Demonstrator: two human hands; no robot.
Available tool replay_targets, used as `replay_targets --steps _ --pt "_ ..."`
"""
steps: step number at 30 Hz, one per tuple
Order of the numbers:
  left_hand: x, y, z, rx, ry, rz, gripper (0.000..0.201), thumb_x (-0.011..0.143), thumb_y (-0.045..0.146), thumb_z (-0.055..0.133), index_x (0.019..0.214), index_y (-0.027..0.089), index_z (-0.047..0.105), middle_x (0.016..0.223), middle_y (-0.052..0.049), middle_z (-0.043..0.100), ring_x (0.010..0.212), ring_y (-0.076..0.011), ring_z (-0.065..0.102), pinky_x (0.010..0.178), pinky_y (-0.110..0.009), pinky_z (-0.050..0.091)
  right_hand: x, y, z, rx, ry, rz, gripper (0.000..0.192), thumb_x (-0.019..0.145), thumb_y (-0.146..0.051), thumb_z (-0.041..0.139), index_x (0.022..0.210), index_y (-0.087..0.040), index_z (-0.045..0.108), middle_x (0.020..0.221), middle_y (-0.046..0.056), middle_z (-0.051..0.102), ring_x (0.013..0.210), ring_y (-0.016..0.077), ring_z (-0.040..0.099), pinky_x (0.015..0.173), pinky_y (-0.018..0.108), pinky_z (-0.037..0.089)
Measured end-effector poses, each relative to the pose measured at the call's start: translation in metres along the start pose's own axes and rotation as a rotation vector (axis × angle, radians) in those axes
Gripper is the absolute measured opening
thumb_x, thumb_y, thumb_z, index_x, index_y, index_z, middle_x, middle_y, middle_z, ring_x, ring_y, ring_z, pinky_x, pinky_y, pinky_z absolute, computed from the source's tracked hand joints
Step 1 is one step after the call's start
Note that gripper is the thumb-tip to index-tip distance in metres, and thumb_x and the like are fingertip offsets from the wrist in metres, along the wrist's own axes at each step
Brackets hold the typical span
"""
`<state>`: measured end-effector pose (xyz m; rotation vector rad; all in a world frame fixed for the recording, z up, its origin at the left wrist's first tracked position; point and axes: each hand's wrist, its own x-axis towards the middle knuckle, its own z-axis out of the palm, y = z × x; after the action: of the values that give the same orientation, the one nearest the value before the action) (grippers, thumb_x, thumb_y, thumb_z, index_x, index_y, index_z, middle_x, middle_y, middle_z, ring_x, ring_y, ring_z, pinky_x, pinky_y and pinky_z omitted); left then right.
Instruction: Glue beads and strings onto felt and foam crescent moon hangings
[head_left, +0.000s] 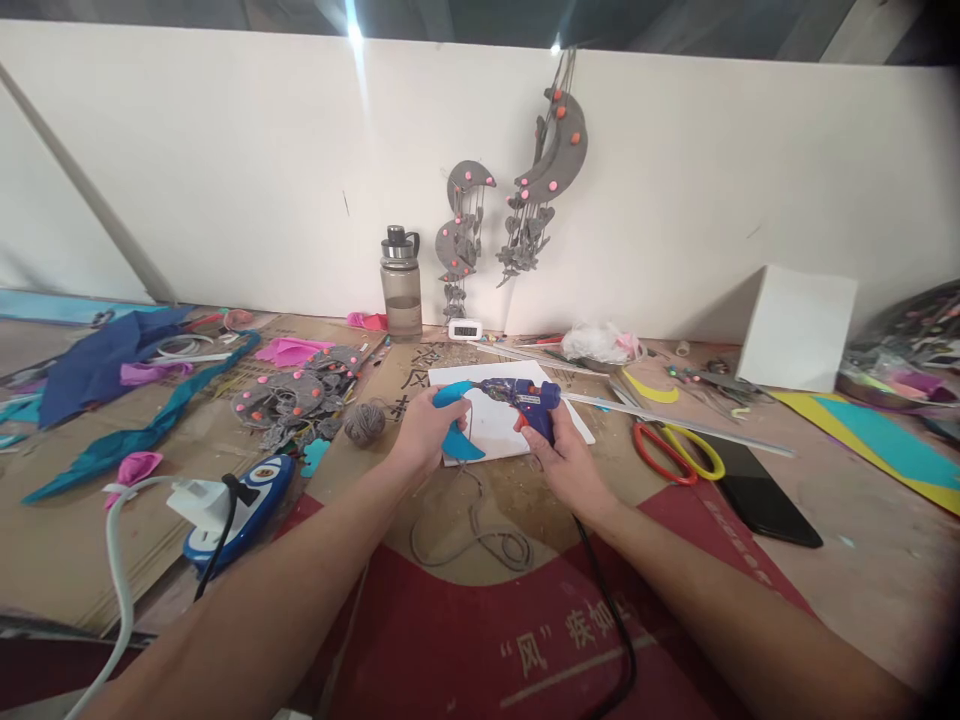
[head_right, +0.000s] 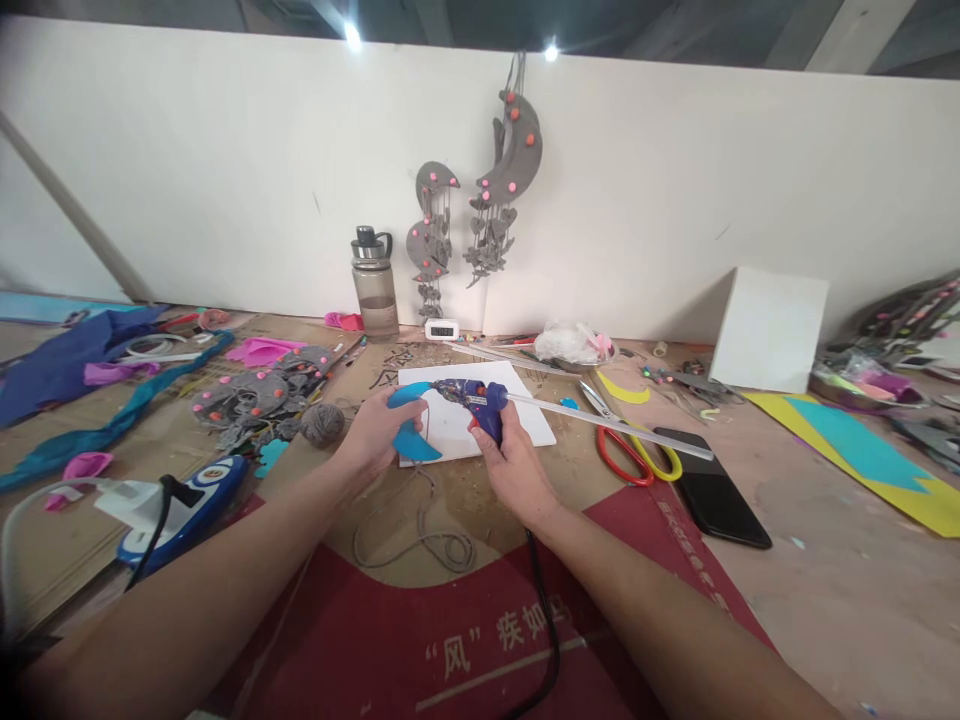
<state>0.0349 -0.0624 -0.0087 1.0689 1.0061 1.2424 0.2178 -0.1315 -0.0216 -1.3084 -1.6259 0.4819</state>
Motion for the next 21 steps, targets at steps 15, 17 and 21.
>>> replay_targets --steps 15,17,21 --pt "-0.0016 0.0007 0.0005 0.028 -0.007 0.008 0.024 0.060 0.022 0.070 0.078 0.016 0.056 0.053 0.004 0.054 0.048 -0.0097 0.047 0.046 -0.022 0.037 -0.0008 -0.0023 -0.0012 -0.047 -0.019 -0.002 0.051 0.094 -0.043 0.046 0.140 -0.023 0.035 0.134 0.011 0.056 0.121 0.0264 0.053 0.104 0.046 0.040" --pt "-0.0015 -0.0001 0.0006 0.027 -0.012 0.010 0.024 0.061 0.023 0.070 0.078 0.016 0.055 0.054 0.003 0.054 0.048 -0.0097 0.048 0.047 -0.022 0.037 -0.0008 -0.0026 -0.0009 -0.043 -0.026 -0.002 0.051 0.094 -0.042 0.046 0.140 -0.023 0.036 0.134 0.011 0.056 0.121 0.0259 0.053 0.104 0.045 0.040" --pt "-0.0019 -0.0009 0.0011 0.021 -0.015 -0.002 0.025 0.060 0.024 0.071 0.080 0.016 0.056 0.053 0.004 0.054 0.049 -0.0101 0.048 0.047 -0.022 0.038 -0.0008 -0.0039 -0.0010 -0.026 -0.043 -0.012 0.049 0.094 -0.041 0.046 0.139 -0.023 0.037 0.136 0.010 0.056 0.123 0.0243 0.053 0.106 0.043 0.039"
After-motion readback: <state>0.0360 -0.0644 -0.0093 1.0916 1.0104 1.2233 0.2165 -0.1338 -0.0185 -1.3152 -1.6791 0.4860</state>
